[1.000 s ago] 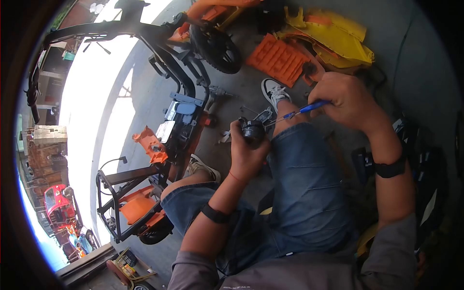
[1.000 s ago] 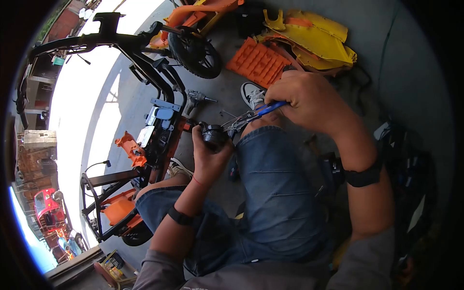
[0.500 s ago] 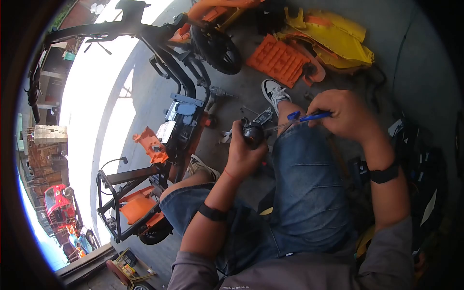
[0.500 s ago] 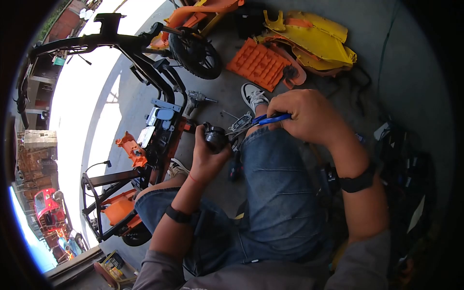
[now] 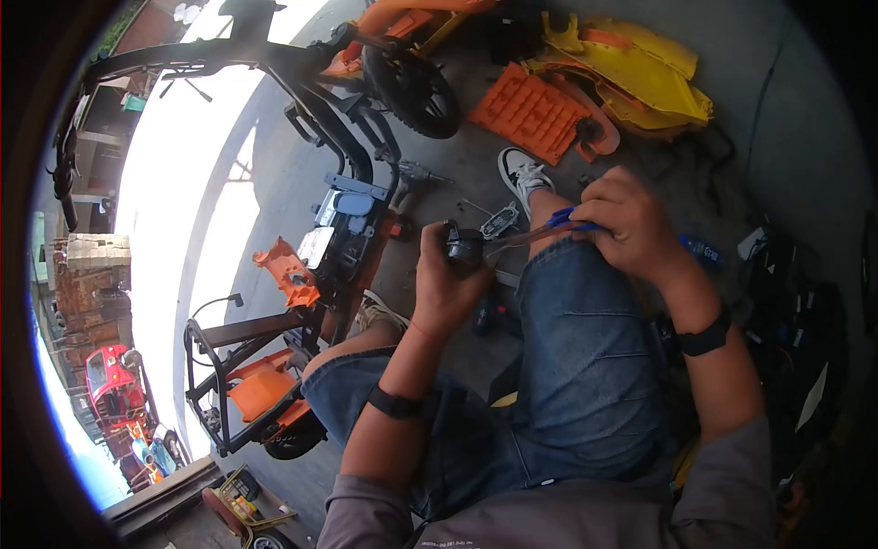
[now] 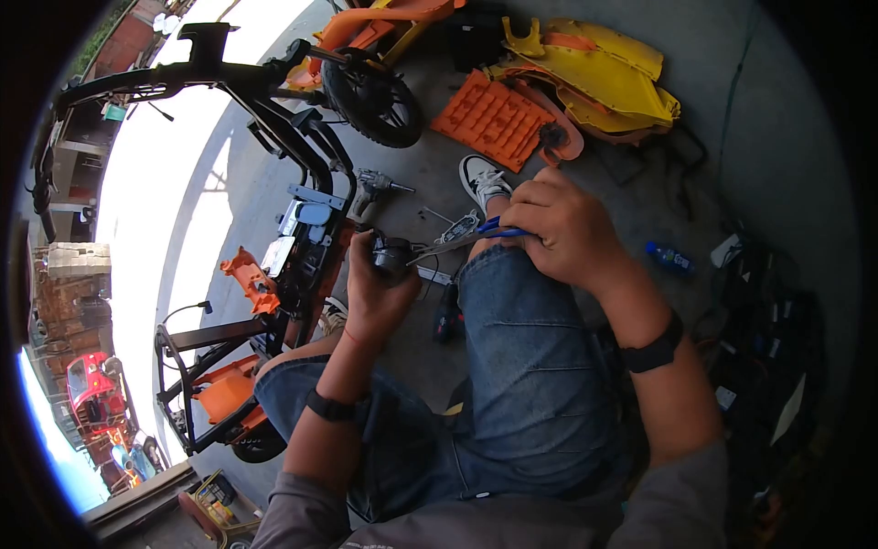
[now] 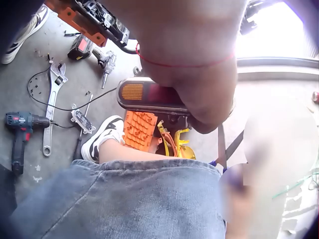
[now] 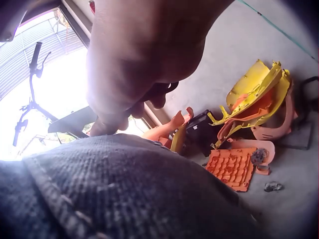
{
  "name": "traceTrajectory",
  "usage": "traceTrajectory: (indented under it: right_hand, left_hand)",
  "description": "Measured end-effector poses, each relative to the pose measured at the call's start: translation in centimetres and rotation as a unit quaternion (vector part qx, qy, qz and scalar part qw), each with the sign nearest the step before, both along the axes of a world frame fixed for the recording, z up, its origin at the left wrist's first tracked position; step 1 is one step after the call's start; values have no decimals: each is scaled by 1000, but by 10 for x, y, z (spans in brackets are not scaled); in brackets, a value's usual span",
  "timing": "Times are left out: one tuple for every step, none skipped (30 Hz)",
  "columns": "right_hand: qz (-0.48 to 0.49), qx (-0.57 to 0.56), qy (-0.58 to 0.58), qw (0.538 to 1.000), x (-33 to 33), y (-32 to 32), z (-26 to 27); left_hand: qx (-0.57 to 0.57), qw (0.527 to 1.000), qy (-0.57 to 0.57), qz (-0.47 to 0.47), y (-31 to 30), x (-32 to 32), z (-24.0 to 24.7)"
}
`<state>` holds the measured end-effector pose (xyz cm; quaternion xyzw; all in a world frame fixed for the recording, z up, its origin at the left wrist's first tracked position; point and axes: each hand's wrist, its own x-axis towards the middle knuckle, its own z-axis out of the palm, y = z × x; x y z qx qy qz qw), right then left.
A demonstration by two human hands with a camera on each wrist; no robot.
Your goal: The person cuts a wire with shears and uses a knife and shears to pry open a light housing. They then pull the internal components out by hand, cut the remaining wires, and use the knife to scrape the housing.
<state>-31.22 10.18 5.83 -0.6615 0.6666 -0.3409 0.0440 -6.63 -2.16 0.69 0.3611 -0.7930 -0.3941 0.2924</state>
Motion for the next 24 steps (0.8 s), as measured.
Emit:
traceTrajectory:
  right_hand:
    - [0,-6,19,1000,4,-3,4]
    - [0,-12,37,999,7,-5,8]
    - [-1,-13,37,999,12,-8,13]
    - [0,-2,48,999,17,-10,19]
    - [1,10,59,998,22,-14,22]
    - [1,9,59,998,26,-18,24]
    - [-1,18,64,998,30,-23,25]
    - [-4,28,70,997,34,-25,26]
    - [-4,28,70,997,35,-28,25]
    - [12,38,85,996,36,-31,22]
    - [29,47,100,993,38,-34,19]
    - [32,47,101,993,38,-35,13]
    - [31,47,100,993,37,-34,4]
    - [32,47,98,994,37,-34,-1]
    - [38,47,98,993,39,-34,0]
    - [35,53,83,995,43,-30,1]
    - [30,58,68,996,45,-28,4]
    - [31,59,68,996,48,-25,7]
    - [35,68,56,995,51,-24,11]
    - [39,77,44,995,54,-22,14]
    - [39,76,40,996,55,-22,15]
    - [43,73,44,995,57,-21,16]
    - [48,70,46,995,59,-20,16]
    - [49,70,43,995,59,-19,17]
  left_hand:
    - [2,1000,-2,8,-1,3,3]
    - [5,1000,-4,15,-3,5,7]
    - [-13,1000,-5,24,-4,8,11]
    - [-14,1000,-5,23,-7,12,15]
    - [-50,999,3,16,-10,17,20]
    - [-86,996,10,9,-11,23,25]
    - [-88,996,-19,10,-10,29,33]
    - [-88,996,-19,10,-10,33,37]
    - [-106,994,-24,13,-9,35,40]
    - [-124,992,-28,17,-9,38,41]
    - [-148,989,-27,1,-11,40,36]
    - [-148,989,-27,4,-12,41,32]
    - [-144,989,-24,-2,-12,40,28]
    - [-140,990,-21,-8,-10,40,26]
    - [-136,990,-27,-13,-8,39,32]
    - [-134,991,-29,-10,-7,42,37]
    - [-132,990,-33,-27,-8,45,42]
    - [-131,990,-37,-46,-10,47,46]
    - [-131,990,-38,-45,-10,50,50]
    - [-101,993,-53,-44,-10,55,53]
    - [-72,994,-69,-42,-10,60,54]
    - [-72,994,-73,-43,-9,62,54]
    - [-33,996,-65,-44,-8,65,53]
    - [7,997,-57,-43,-6,66,53]
